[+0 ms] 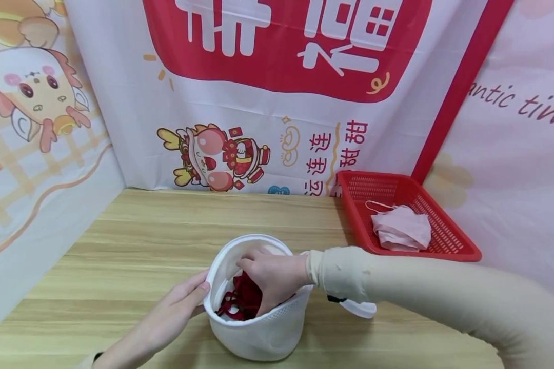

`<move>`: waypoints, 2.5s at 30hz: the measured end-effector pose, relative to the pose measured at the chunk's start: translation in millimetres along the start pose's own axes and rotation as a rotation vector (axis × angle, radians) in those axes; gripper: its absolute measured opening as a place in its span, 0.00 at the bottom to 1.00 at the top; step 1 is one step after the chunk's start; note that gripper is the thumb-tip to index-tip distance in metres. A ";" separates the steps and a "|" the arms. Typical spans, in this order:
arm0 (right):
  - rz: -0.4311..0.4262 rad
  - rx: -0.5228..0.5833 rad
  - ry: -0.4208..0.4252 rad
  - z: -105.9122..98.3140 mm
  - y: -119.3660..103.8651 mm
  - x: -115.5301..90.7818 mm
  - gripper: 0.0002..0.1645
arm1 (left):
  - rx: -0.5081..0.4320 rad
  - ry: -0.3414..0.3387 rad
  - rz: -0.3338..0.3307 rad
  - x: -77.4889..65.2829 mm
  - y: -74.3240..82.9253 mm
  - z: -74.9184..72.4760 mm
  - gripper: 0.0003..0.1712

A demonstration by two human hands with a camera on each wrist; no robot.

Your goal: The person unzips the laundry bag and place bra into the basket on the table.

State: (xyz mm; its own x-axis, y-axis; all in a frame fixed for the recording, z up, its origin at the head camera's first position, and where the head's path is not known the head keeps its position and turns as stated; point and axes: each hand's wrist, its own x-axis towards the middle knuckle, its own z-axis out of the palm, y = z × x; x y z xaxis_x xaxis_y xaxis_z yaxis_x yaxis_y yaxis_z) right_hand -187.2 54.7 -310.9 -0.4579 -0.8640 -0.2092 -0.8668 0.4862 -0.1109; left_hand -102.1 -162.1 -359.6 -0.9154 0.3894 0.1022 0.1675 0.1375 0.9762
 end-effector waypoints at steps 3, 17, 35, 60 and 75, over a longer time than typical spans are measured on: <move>0.030 -0.070 -0.016 1.7 -2.3 3.3 0.49 | -0.002 -0.004 0.003 0.5 0.6 0.6 0.29; 0.137 -0.157 -0.159 11.4 -1.3 22.5 0.37 | 0.005 -0.089 0.040 1.3 -2.1 -1.3 0.26; 0.343 -0.387 -0.217 40.0 -2.9 39.4 0.40 | 0.012 -0.081 0.025 4.6 -2.1 2.2 0.27; 0.106 -0.079 -0.094 38.5 14.8 33.2 0.18 | 0.009 -0.089 0.039 5.0 -4.9 1.4 0.27; 0.034 -0.024 -0.014 27.6 19.3 23.5 0.15 | 0.003 -0.046 0.001 8.0 -2.2 2.7 0.29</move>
State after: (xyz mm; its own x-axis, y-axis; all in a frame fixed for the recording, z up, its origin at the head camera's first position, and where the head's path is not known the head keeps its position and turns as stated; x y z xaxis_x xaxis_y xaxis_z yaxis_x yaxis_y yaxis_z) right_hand -209.2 47.4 -344.8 -0.4848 -0.8450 -0.2258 -0.8552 0.5120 -0.0800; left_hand -108.8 -156.8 -361.4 -0.8974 0.4311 0.0938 0.1693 0.1402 0.9755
